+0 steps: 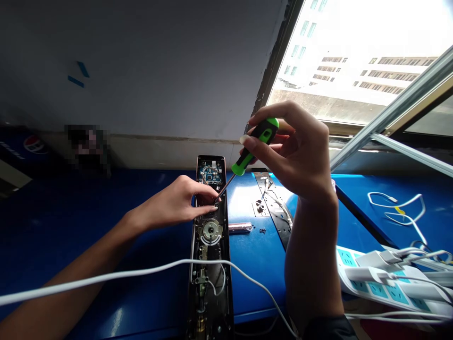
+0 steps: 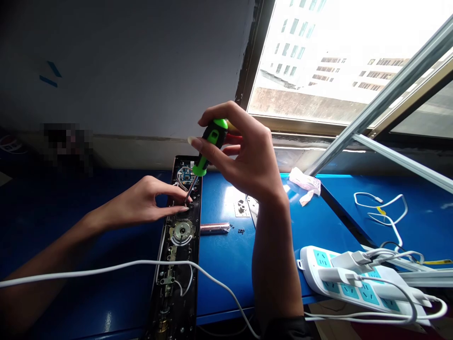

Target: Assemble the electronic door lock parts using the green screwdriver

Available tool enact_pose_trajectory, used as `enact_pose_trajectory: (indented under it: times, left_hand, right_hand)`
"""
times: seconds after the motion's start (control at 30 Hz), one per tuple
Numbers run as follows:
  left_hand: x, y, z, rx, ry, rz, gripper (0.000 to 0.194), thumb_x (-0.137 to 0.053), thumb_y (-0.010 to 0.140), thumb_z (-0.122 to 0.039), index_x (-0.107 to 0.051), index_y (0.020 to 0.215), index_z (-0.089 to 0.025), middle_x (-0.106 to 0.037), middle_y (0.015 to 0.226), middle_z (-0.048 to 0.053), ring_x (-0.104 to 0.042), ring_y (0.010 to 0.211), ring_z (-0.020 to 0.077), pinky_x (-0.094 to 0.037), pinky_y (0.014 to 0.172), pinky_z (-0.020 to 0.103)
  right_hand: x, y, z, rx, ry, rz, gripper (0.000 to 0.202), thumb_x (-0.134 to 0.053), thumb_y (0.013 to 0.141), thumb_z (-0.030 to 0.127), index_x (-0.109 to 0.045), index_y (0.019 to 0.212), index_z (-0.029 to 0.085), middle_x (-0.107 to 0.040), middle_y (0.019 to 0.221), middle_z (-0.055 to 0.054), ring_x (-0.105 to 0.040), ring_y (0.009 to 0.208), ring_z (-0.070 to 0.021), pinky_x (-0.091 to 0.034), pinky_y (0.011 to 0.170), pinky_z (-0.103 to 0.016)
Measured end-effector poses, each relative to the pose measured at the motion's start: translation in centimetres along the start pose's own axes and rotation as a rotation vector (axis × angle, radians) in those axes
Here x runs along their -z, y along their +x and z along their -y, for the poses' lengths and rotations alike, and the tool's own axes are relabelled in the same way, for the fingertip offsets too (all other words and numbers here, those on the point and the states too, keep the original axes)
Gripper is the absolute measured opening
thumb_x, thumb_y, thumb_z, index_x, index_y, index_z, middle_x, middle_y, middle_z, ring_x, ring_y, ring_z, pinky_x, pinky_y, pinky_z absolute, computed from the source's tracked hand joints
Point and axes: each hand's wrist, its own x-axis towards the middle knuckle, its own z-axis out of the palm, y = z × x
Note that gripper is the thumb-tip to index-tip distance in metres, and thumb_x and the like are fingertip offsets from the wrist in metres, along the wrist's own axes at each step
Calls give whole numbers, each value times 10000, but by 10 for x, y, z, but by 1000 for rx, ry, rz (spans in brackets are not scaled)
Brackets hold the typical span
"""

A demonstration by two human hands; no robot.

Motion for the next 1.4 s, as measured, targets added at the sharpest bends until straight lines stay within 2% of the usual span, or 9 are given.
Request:
enact_pose_trajectory:
  times: [0.17,0.3,0.57,0.83,1.13,1.3,1.4]
  left_hand:
    - [-1,1,0,-21,-5,-23,202,-781,907,-225,-806,1103,-186,-829,982,19,-772,846,161,-579,740,234]
    - [0,1,1,-15,-22,13,189,-763,913,-202,-809,1095,-195,-828,972,16,-771,840,160,-575,720,229]
    - [-1,0,-2,-38,-44,-3,208,-762,916,-212,-810,1118,-194,-829,986,19,-775,851,159,-588,738,232]
    - [0,0,-1,-20,-54,-3,233,-778,909,-223,-807,1139,-199,-830,1001,11,-773,853,152,-593,739,225]
    - [-2,0,-1,-43,-51,-109,218,-804,885,-228,-809,1092,-164,-835,953,22,-786,814,155,-615,738,218]
    - [-2,1,1,-31,-49,-83,243,-792,892,-237,-803,1126,-169,-835,1013,44,-793,862,174,-621,748,234]
    - [-4,0,2,-6,-42,-104,241,-787,895,-244,-801,1128,-182,-834,1005,42,-793,862,178,-609,679,219]
  right_hand:
    - [-2,0,0,-14,-10,-6,352,-778,893,519,-698,1138,281,-710,989,-20,-717,857,-172,-668,678,-306]
    - [-3,0,0,5,-21,-13,352,-756,909,535,-687,1133,273,-714,1025,-27,-722,870,-167,-661,681,-292]
    - [-1,2,-8,43,-36,-51,430,-801,851,582,-708,1153,291,-720,997,-18,-738,874,-180,-684,709,-323]
    - [-1,4,-7,57,-56,-76,379,-803,860,552,-703,1124,298,-718,973,-15,-745,862,-186,-688,738,-351]
    - [1,3,-11,43,-54,-146,338,-782,888,538,-696,1079,271,-711,917,-14,-750,874,-183,-679,759,-335]
    - [3,2,-9,33,22,-42,374,-788,894,502,-688,1182,286,-728,1001,-15,-758,955,-199,-688,831,-364]
    - [3,1,-8,30,75,22,415,-796,896,436,-665,1262,292,-730,1059,-21,-761,1013,-215,-692,854,-380]
